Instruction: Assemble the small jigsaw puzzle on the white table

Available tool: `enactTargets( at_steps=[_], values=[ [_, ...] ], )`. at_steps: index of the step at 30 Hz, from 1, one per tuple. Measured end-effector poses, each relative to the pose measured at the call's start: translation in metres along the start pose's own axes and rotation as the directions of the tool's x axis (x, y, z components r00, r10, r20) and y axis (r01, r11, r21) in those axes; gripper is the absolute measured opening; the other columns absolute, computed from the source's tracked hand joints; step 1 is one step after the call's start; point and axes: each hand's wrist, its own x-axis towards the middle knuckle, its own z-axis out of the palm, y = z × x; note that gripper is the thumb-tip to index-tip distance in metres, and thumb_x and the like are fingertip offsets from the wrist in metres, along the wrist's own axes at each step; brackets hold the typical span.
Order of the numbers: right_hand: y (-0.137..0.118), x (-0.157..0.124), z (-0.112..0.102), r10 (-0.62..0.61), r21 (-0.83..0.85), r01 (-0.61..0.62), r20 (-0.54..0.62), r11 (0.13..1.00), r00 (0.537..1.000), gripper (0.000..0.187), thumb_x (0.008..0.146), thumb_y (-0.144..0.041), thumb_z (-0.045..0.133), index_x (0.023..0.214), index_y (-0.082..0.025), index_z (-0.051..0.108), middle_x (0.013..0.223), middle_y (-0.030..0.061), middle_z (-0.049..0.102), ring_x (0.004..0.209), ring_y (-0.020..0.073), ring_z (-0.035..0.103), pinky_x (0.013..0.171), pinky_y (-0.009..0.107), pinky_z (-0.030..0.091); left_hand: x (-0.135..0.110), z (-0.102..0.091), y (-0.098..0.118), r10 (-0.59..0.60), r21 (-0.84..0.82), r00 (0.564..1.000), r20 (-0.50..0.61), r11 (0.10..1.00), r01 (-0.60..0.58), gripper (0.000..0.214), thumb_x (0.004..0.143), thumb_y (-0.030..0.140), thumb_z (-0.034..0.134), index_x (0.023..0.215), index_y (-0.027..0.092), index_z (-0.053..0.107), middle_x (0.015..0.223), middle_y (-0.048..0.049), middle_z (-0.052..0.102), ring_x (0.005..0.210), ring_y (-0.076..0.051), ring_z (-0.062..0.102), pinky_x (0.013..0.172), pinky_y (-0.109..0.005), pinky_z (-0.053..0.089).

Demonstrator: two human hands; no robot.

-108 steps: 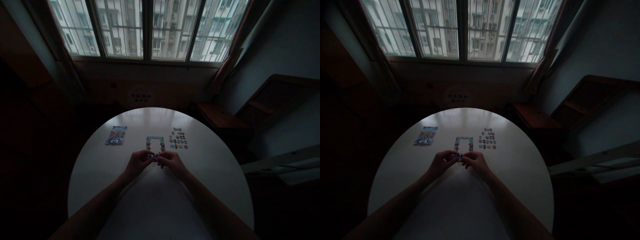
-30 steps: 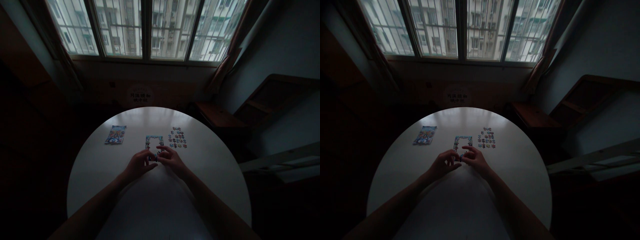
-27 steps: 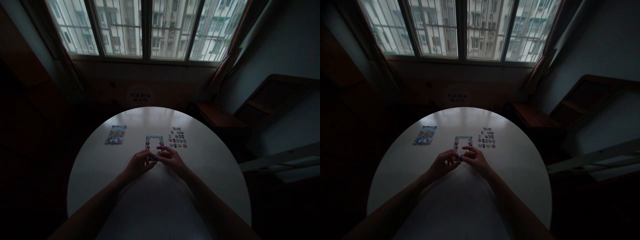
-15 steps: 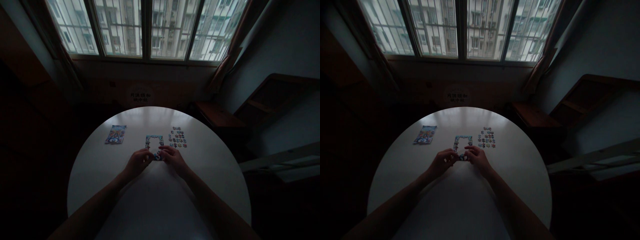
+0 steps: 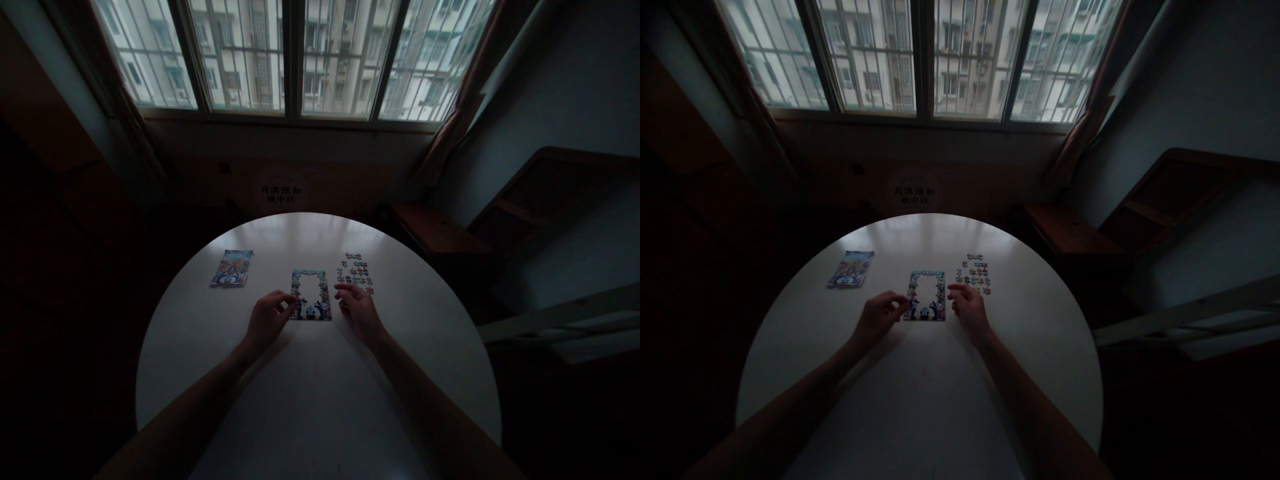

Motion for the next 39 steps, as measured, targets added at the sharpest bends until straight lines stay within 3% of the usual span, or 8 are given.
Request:
enactTargets(
  at_steps=[6,12,17,21,26,29,33,39],
  values=[
    [0.003,0.003,-0.002,-0.024,-0.034,0.025,0.013,0.999,1.000,0.027,0.062,-0.033,0.064,0.084,-0.016,0.064,0.067,-0.0012,0.058,0.048,0.0053,0.043,0.044,0.018,0.030,0.000,0.000,0.001,0.012,0.032,1.000,-0.001,0.999,-0.011,0.009,0.079,0.024,0.062,0.078,0.017,0.068,0.080,-0.0017,0.066,0.053,-0.008,0.057,0.052,-0.019,0.046],
    [0.004,0.001,0.000,-0.204,-0.207,0.215,0.071,0.955,0.976,0.022,0.064,-0.032,0.061,0.078,-0.016,0.065,0.067,0.0010,0.061,0.053,0.0093,0.048,0.050,0.022,0.039,0.000,0.000,0.004,0.054,-0.006,0.998,-0.024,0.999,-0.054,0.010,0.080,0.025,0.061,0.078,0.018,0.068,0.085,-0.0027,0.066,0.056,-0.008,0.059,0.053,-0.018,0.048],
    [0.003,-0.002,0.003,-0.250,-0.296,0.278,0.129,0.914,0.960,0.020,0.067,-0.033,0.059,0.077,-0.016,0.064,0.066,0.0010,0.062,0.054,0.0107,0.050,0.051,0.024,0.040,0.001,0.002,0.004,0.089,-0.083,0.995,-0.035,0.992,-0.092,0.011,0.081,0.023,0.060,0.076,0.017,0.068,0.098,-0.0059,0.068,0.068,-0.011,0.065,0.056,-0.020,0.052],
    [0.006,-0.003,0.003,-0.273,-0.348,0.314,0.162,0.883,0.948,0.020,0.071,-0.032,0.056,0.079,-0.016,0.064,0.069,0.0014,0.062,0.055,0.0115,0.052,0.053,0.024,0.042,0.000,0.005,-0.002,0.099,-0.095,0.995,0.010,0.991,-0.098,0.008,0.078,0.018,0.061,0.077,0.016,0.069,0.090,-0.0057,0.071,0.077,-0.015,0.067,0.065,-0.023,0.055],
    [0.009,-0.008,0.006,-0.275,-0.395,0.344,0.220,0.852,0.936,0.016,0.073,-0.028,0.055,0.082,-0.018,0.065,0.071,0.0015,0.063,0.057,0.0122,0.054,0.055,0.025,0.042,0.000,0.006,-0.005,0.080,-0.103,0.997,0.012,0.992,-0.078,0.008,0.078,0.020,0.062,0.078,0.016,0.069,0.083,-0.0052,0.071,0.073,-0.015,0.067,0.068,-0.026,0.057],
    [0.010,-0.012,0.010,-0.288,-0.386,0.367,0.248,0.846,0.925,0.014,0.075,-0.028,0.056,0.082,-0.019,0.065,0.071,0.0016,0.063,0.060,0.0134,0.055,0.057,0.025,0.042,-0.001,0.005,0.001,0.161,-0.135,0.987,0.000,0.978,-0.160,0.008,0.078,0.019,0.061,0.077,0.016,0.069,0.088,-0.0067,0.070,0.079,-0.016,0.067,0.073,-0.029,0.057],
    [0.012,-0.017,0.015,-0.283,-0.317,0.377,0.304,0.870,0.910,0.020,0.078,-0.034,0.059,0.090,-0.020,0.066,0.075,0.0027,0.066,0.065,0.0152,0.059,0.061,0.027,0.044,-0.003,0.005,0.010,0.330,-0.125,0.943,0.040,0.938,-0.323,0.009,0.080,0.018,0.060,0.079,0.017,0.069,0.089,-0.0075,0.070,0.084,-0.016,0.066,0.081,-0.031,0.054],
    [0.014,-0.018,0.018,-0.199,-0.170,0.258,0.305,0.951,0.932,0.022,0.069,-0.032,0.070,0.086,-0.019,0.066,0.071,0.0015,0.066,0.066,0.0144,0.061,0.065,0.028,0.047,-0.007,0.005,0.014,0.415,-0.121,0.905,0.094,0.907,-0.403,0.012,0.082,0.015,0.056,0.086,0.016,0.068,0.094,-0.0087,0.068,0.085,-0.014,0.065,0.076,-0.026,0.054]
  ],
)
